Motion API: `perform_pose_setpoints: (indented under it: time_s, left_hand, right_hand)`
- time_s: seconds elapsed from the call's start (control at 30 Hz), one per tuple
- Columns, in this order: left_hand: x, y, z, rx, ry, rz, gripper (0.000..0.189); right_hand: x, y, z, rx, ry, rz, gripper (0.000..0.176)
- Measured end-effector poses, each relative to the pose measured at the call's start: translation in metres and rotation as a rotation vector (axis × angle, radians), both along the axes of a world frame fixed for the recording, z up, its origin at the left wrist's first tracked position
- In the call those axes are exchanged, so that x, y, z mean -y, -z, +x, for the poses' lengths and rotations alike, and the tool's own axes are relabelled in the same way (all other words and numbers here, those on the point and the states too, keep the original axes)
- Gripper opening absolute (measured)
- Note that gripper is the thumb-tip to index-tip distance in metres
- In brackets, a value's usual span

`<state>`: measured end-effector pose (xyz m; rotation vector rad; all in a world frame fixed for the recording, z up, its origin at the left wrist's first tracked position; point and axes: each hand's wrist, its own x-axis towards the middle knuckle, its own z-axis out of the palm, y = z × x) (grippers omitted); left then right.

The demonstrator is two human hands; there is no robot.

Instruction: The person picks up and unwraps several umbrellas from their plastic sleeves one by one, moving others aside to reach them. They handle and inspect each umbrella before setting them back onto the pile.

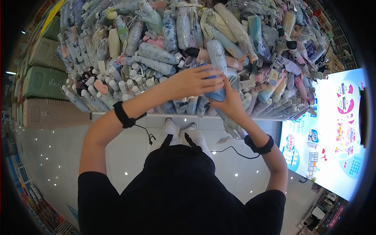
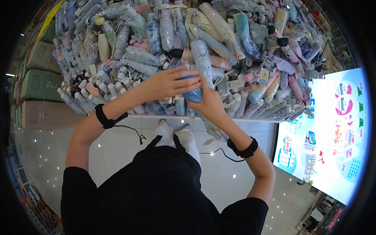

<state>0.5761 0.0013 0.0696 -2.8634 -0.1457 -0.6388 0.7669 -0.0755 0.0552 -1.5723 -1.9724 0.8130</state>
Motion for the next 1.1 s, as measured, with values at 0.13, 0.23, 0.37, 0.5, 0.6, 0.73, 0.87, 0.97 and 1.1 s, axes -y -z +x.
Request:
perform_pose_setpoints:
  time_s: [0.13,0.23,0.37,0.5,0.6,0.73,0.87,0.97,1.1]
  left_hand:
    - [-0.016,-0.002,-0.010,0.090,-0.214,-0.233,0.089]
    - [-0.005,0.029,-0.053,0.371,-0.512,-0.514,0.093]
    - [0.070,0.136,-0.106,0.155,-0.656,-0.593,0.097]
    - [0.126,0.207,-0.163,0.396,-1.177,-0.679,0.073]
    - [0.162,0.214,-0.197,0.389,-1.209,-0.693,0.044]
    - [0.183,0.209,-0.216,0.350,-1.154,-0.585,0.034]
    - [0.203,0.222,-0.226,0.523,-1.300,-0.781,0.030]
    - [0.242,0.245,-0.243,0.581,-1.420,-0.789,0.027]
    - [0.311,0.291,-0.252,0.555,-1.581,-0.879,0.020]
  right_hand:
    - [-0.005,0.010,0.006,-0.026,0.100,-0.129,0.080]
    - [-0.003,0.026,0.016,-0.056,0.154,-0.168,0.077]
    - [0.012,0.051,0.034,-0.037,0.165,-0.223,0.075]
    - [0.025,0.044,0.030,-0.109,0.133,-0.144,0.074]
    - [0.035,0.049,0.023,-0.080,0.099,-0.191,0.073]
    - [0.045,0.062,-0.011,-0.078,0.021,-0.366,0.074]
    - [0.057,0.089,-0.045,-0.067,-0.159,-0.420,0.075]
    - [0.069,0.110,-0.066,-0.076,-0.273,-0.467,0.075]
    - [0.090,0.153,-0.092,-0.117,-0.425,-0.530,0.074]
